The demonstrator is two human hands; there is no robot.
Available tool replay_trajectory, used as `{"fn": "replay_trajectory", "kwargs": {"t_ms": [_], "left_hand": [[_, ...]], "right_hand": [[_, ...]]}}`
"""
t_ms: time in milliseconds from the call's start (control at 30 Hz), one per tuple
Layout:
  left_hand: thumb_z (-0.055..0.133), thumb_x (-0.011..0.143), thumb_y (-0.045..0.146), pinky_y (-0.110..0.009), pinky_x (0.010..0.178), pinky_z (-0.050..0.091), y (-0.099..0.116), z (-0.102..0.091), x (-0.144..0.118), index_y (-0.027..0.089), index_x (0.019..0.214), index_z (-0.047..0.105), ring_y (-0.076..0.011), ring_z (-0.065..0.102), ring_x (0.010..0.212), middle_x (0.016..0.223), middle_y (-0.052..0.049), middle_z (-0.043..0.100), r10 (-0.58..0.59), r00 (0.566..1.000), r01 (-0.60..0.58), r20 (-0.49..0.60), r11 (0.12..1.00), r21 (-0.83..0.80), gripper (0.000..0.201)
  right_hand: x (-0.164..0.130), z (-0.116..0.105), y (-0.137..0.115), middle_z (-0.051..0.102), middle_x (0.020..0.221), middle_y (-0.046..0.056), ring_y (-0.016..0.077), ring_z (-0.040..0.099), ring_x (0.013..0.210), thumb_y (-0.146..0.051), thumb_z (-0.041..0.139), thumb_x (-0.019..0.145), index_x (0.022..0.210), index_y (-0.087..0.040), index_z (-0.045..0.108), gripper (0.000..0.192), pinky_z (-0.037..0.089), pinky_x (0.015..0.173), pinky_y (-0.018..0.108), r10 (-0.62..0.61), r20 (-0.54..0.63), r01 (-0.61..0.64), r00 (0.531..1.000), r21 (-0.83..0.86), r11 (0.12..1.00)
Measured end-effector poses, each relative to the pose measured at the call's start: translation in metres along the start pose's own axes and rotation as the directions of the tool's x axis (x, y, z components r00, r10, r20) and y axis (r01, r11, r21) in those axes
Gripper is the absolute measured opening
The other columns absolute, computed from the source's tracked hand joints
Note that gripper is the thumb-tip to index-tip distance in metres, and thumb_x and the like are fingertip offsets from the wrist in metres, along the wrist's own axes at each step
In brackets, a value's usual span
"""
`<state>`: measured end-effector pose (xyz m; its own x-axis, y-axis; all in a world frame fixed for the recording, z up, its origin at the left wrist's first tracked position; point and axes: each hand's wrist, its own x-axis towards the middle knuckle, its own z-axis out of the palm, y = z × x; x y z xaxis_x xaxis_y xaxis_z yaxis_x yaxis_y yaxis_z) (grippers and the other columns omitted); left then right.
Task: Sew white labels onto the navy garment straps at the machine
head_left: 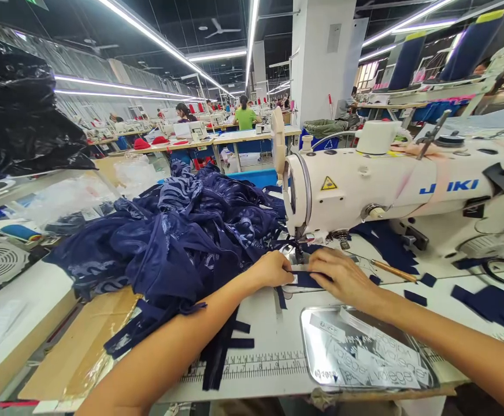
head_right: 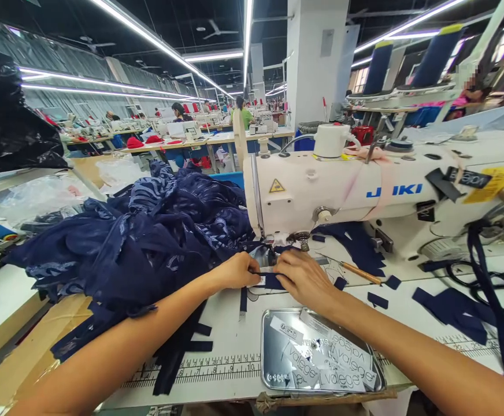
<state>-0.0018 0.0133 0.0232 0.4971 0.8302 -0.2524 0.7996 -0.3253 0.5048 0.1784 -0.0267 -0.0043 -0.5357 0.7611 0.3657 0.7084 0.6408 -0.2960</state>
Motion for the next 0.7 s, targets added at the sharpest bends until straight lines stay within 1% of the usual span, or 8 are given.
{"fn": "replay_trajectory", "kwargs": {"t_ms": [100,300,367,433,467,533,633,700], "left_hand": [[0.053,0.059,0.019,-0.021,0.048,0.03,0.004,-0.002,0.004,0.014,0.055,0.06,-0.0101,0.04,0.05,0.044,0.004,0.039,-0.025,0.999,0.023,0.025,0.998,0.06,0.01],[0.055,0.059,0.021,-0.02,0.049,0.034,0.011,-0.006,0.013,0.015,0.059,0.061,-0.0116,0.048,0.054,0.049,0.002,0.047,-0.05,0.994,0.033,0.101,0.985,0.168,0.008],[0.056,0.061,0.02,-0.02,0.052,0.036,0.011,-0.005,0.012,0.015,0.065,0.061,-0.0129,0.051,0.059,0.057,0.001,0.053,-0.003,0.995,-0.019,0.102,0.977,0.214,0.007],[0.055,0.067,0.017,-0.023,0.059,0.04,0.009,-0.003,0.005,0.014,0.078,0.061,-0.0158,0.055,0.069,0.072,-0.003,0.06,0.121,0.993,-0.116,0.004,0.935,0.335,0.013],[0.052,0.07,0.015,-0.026,0.063,0.041,0.007,-0.001,0.0,0.013,0.084,0.059,-0.0177,0.056,0.075,0.082,-0.006,0.061,0.219,0.974,-0.174,-0.057,0.887,0.428,0.016],[0.044,0.079,0.012,-0.033,0.073,0.041,0.003,0.004,-0.012,0.012,0.092,0.057,-0.0216,0.054,0.088,0.097,-0.011,0.058,0.45,0.887,-0.298,-0.103,0.728,0.617,0.018],[0.035,0.087,0.013,-0.042,0.087,0.035,-0.009,0.011,-0.029,0.011,0.097,0.055,-0.0238,0.049,0.102,0.108,-0.013,0.056,0.687,0.725,-0.493,0.051,0.466,0.734,0.023],[0.033,0.088,0.012,-0.042,0.092,0.031,-0.019,0.014,-0.035,0.011,0.104,0.053,-0.0232,0.047,0.107,0.113,-0.013,0.055,0.721,0.684,-0.545,0.107,0.408,0.732,0.026]], "right_hand": [[-0.007,0.003,0.001,0.057,0.088,0.007,0.0163,0.052,0.079,-0.017,0.036,0.087,0.09,-0.017,0.06,0.025,0.044,0.07,0.029,-0.181,0.061,0.177,0.982,0.06,0.982],[-0.008,0.004,0.0,0.056,0.084,0.008,0.0178,0.05,0.077,-0.014,0.032,0.088,0.093,-0.015,0.06,0.028,0.044,0.064,0.03,-0.262,0.104,0.267,0.959,-0.038,0.963],[-0.007,0.006,0.001,0.056,0.083,0.008,0.0178,0.049,0.076,-0.011,0.032,0.087,0.092,-0.015,0.06,0.029,0.044,0.063,0.03,-0.277,0.116,0.288,0.954,-0.09,0.953],[-0.007,0.008,0.003,0.056,0.084,0.008,0.0181,0.049,0.076,-0.008,0.033,0.085,0.092,-0.015,0.06,0.028,0.043,0.063,0.03,-0.298,0.125,0.314,0.946,-0.146,0.938],[-0.008,0.01,0.003,0.055,0.084,0.008,0.0184,0.049,0.076,-0.006,0.034,0.085,0.093,-0.015,0.059,0.028,0.043,0.064,0.031,-0.308,0.124,0.326,0.943,-0.172,0.93],[-0.008,0.012,0.004,0.055,0.084,0.007,0.0188,0.049,0.076,-0.005,0.036,0.083,0.094,-0.015,0.058,0.026,0.043,0.064,0.031,-0.314,0.129,0.335,0.941,-0.207,0.919],[-0.008,0.012,0.003,0.054,0.082,0.007,0.0195,0.049,0.076,-0.004,0.038,0.081,0.091,-0.014,0.058,0.024,0.044,0.067,0.033,-0.293,0.153,0.32,0.944,-0.2,0.926],[-0.008,0.01,0.003,0.055,0.086,0.008,0.0197,0.049,0.078,-0.004,0.038,0.08,0.091,-0.015,0.058,0.025,0.045,0.07,0.034,-0.283,0.165,0.31,0.945,-0.172,0.935]]}}
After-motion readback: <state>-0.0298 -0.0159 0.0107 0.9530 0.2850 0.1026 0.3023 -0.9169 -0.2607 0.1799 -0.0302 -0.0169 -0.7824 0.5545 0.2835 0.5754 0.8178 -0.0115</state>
